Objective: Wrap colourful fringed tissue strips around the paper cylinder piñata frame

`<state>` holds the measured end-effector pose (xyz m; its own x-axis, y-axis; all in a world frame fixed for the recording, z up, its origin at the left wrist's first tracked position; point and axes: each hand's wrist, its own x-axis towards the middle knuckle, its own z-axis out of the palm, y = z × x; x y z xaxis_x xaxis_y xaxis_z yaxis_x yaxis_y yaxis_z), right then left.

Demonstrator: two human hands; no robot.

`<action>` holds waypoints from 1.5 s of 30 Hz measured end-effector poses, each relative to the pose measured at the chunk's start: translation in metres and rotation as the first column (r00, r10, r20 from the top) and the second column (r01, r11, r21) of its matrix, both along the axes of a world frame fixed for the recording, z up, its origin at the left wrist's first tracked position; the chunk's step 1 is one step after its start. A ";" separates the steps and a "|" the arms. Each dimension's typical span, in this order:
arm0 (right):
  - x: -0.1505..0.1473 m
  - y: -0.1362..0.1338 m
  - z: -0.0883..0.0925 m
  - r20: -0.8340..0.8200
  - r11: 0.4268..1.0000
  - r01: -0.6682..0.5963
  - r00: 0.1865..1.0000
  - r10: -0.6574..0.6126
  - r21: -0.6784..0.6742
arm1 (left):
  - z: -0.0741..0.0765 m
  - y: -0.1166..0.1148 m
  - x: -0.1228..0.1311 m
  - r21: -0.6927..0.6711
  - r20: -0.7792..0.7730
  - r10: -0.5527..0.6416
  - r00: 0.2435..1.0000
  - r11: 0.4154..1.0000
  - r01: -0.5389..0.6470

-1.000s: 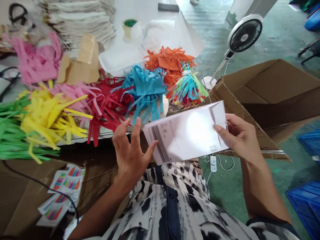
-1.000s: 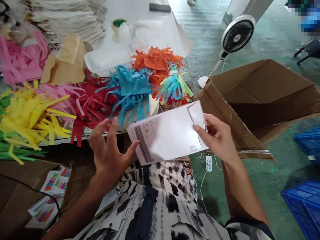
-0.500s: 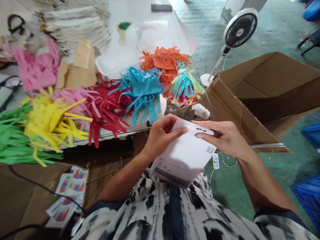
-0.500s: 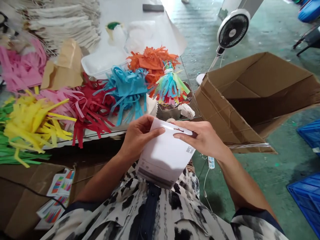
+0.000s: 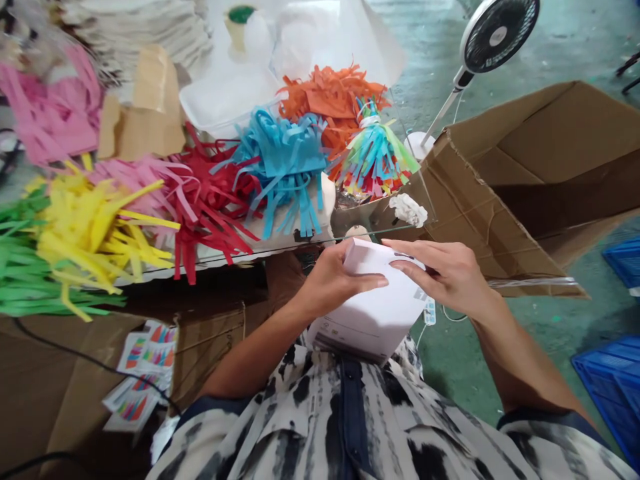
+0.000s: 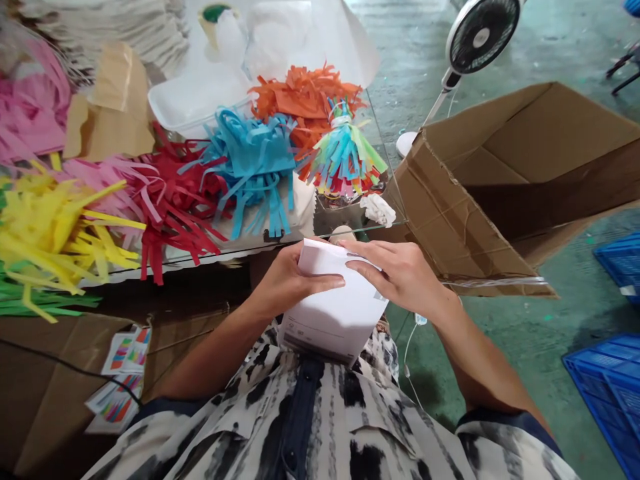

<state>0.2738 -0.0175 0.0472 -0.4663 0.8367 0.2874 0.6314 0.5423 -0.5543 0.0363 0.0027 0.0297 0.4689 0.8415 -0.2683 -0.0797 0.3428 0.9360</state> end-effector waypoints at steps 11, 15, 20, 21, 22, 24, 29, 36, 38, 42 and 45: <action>0.000 0.000 -0.013 0.059 0.998 -0.037 0.998 0.034 0.053 | -0.013 0.002 -0.007 -0.124 0.060 -0.085 0.995 0.988 0.092; -0.001 -0.001 -0.014 0.044 0.998 -0.034 0.999 0.032 0.046 | -0.015 0.005 -0.006 -0.182 0.067 -0.110 0.992 0.976 0.121; -0.004 -0.002 -0.015 0.020 0.998 -0.052 0.998 0.053 -0.023 | -0.022 0.006 -0.006 -0.216 0.092 -0.114 0.989 0.967 0.132; -0.004 -0.001 -0.015 0.008 0.997 -0.045 0.999 0.046 -0.068 | -0.023 0.006 -0.006 -0.215 0.094 -0.117 0.989 0.967 0.135; -0.004 0.000 -0.015 -0.010 0.992 -0.039 0.999 0.039 -0.123 | -0.025 0.005 -0.006 -0.212 0.091 -0.118 0.989 0.968 0.136; -0.004 0.002 -0.015 -0.053 0.971 -0.042 0.998 0.030 -0.237 | -0.026 0.005 -0.006 -0.200 0.075 -0.113 0.991 0.972 0.126; -0.002 0.010 -0.012 -0.118 0.928 -0.080 0.992 0.039 -0.365 | -0.024 0.009 -0.010 -0.176 0.047 -0.099 0.994 0.979 0.106; -0.008 0.015 -0.009 -0.133 0.898 -0.016 0.990 -0.048 -0.441 | -0.014 0.015 -0.013 -0.074 -0.026 0.062 0.998 0.995 -0.063; -0.008 0.015 -0.008 -0.196 0.855 -0.032 0.977 -0.082 -0.518 | -0.013 0.015 -0.014 -0.052 -0.042 0.075 0.996 0.996 -0.077; -0.004 0.012 -0.007 -0.283 0.721 -0.028 0.930 -0.235 -0.693 | -0.011 0.015 -0.017 0.006 -0.051 0.102 0.994 0.995 -0.101; -0.001 0.008 -0.008 -0.258 0.729 0.022 0.927 -0.271 -0.685 | -0.010 0.017 -0.020 0.045 -0.067 0.109 0.992 0.993 -0.107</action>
<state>0.2728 -0.0093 0.0393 -0.3065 0.9166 -0.2566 0.3906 -0.1247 -0.9121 0.0166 0.0192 0.0200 0.3562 0.8973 -0.2606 -0.0490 0.2965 0.9538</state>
